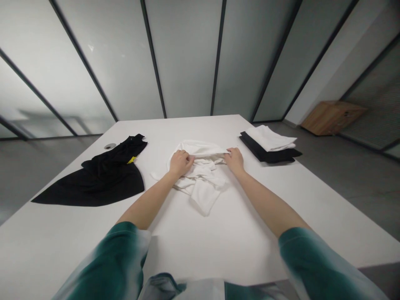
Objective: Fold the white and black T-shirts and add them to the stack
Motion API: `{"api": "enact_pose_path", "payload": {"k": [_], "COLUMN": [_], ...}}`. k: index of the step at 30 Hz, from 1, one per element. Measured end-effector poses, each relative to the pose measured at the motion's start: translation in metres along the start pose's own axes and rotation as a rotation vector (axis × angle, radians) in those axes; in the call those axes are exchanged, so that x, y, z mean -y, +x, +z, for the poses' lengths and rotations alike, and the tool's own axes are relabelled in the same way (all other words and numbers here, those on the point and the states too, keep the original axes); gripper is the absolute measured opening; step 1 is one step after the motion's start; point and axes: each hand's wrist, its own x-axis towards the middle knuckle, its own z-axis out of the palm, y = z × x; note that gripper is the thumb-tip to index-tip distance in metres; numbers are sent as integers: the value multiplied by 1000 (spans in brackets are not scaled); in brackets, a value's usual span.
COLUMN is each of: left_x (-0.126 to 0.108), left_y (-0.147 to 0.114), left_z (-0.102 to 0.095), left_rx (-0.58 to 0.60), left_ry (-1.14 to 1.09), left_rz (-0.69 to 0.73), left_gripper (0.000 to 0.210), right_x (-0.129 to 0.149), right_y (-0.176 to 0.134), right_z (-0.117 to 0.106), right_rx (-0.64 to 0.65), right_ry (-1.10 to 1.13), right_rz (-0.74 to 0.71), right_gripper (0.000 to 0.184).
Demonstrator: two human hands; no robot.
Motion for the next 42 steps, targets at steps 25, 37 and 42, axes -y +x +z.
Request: {"api": "enact_pose_path", "payload": {"k": [25, 37, 42], "left_x": [35, 29, 40], "left_y": [1, 17, 15], "left_z": [-16, -48, -67], "left_rx": [417, 66, -23], "left_ry": [-747, 50, 139], "left_rz": [-275, -270, -361], "left_gripper": [37, 10, 24], "right_x": [-14, -2, 18], "right_y": [11, 24, 27], "right_z": [-17, -33, -55], "right_rx": [592, 56, 77], "right_ry": [-72, -87, -189], "right_rz": [-200, -41, -17], "right_gripper": [40, 30, 27]}}
